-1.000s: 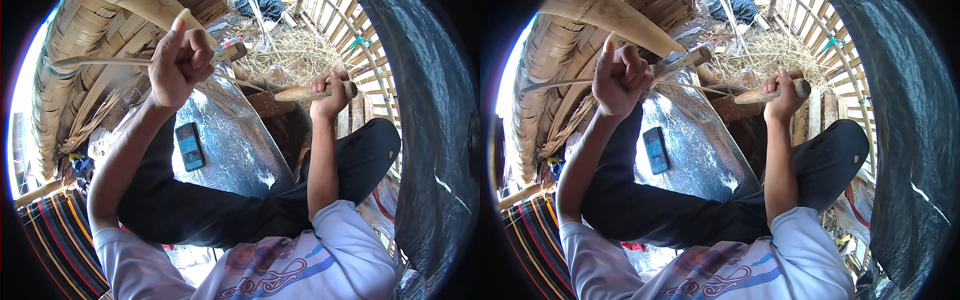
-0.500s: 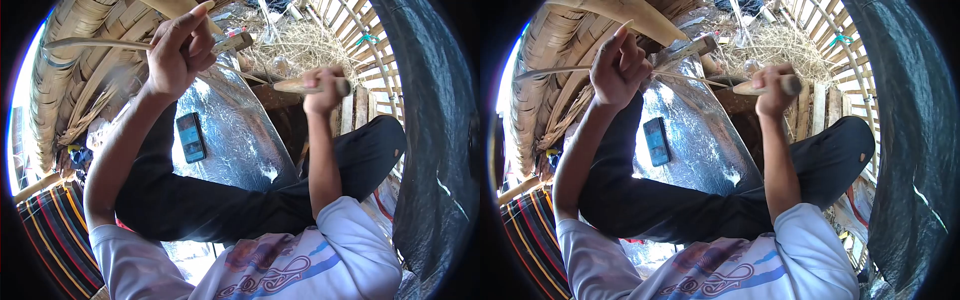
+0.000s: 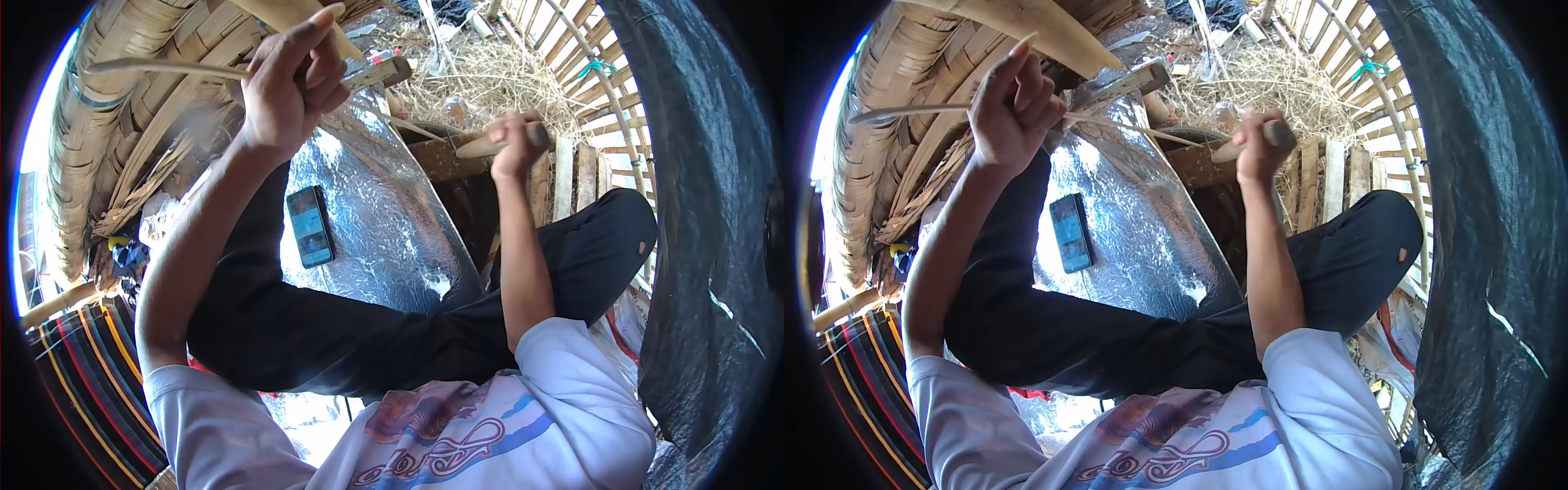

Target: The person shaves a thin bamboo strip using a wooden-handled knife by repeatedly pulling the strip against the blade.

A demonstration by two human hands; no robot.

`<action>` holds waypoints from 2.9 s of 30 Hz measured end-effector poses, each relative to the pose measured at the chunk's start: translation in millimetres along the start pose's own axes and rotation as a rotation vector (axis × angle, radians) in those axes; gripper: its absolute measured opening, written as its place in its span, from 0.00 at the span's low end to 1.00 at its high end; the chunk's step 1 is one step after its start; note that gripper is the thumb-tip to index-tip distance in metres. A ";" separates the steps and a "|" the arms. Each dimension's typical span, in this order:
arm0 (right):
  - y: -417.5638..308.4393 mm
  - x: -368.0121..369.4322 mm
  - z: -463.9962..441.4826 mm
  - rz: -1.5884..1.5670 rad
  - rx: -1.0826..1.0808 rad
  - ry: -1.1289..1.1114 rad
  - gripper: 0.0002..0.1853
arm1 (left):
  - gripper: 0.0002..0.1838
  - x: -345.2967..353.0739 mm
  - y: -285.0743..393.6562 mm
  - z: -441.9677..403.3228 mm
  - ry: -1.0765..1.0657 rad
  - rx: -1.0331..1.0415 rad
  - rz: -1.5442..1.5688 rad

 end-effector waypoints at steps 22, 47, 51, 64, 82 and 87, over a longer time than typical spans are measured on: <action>-6.6 11.8 -4.9 -0.018 -0.018 -0.041 0.10 | 0.22 -10.9 1.2 -3.0 0.006 0.002 0.013; 1.7 26.4 -15.6 -0.085 0.051 -0.122 0.12 | 0.22 -32.4 5.2 -7.5 0.037 0.005 0.041; -31.6 39.1 -13.4 -0.304 0.067 -0.078 0.12 | 0.22 -38.5 2.9 -10.6 0.059 0.006 0.057; 24.8 9.9 -0.2 0.190 -0.058 -0.198 0.13 | 0.22 -33.1 6.5 -13.5 0.054 0.006 -0.024; -6.2 28.2 2.8 -0.041 0.063 -0.143 0.10 | 0.22 -29.4 3.2 -4.9 0.062 -0.010 -0.038; 42.0 -7.4 2.6 0.379 -0.114 -0.179 0.14 | 0.21 -25.8 8.6 -10.4 0.049 0.010 -0.050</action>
Point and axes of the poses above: each hand's wrist, its own z-axis away from the middle knuckle, its own x-axis out of the palm, y = z × x, the point moved 10 cm from there along -z, towards the middle knuckle, and after that the axes turned 3 degrees about x, right-handed, at the moved point
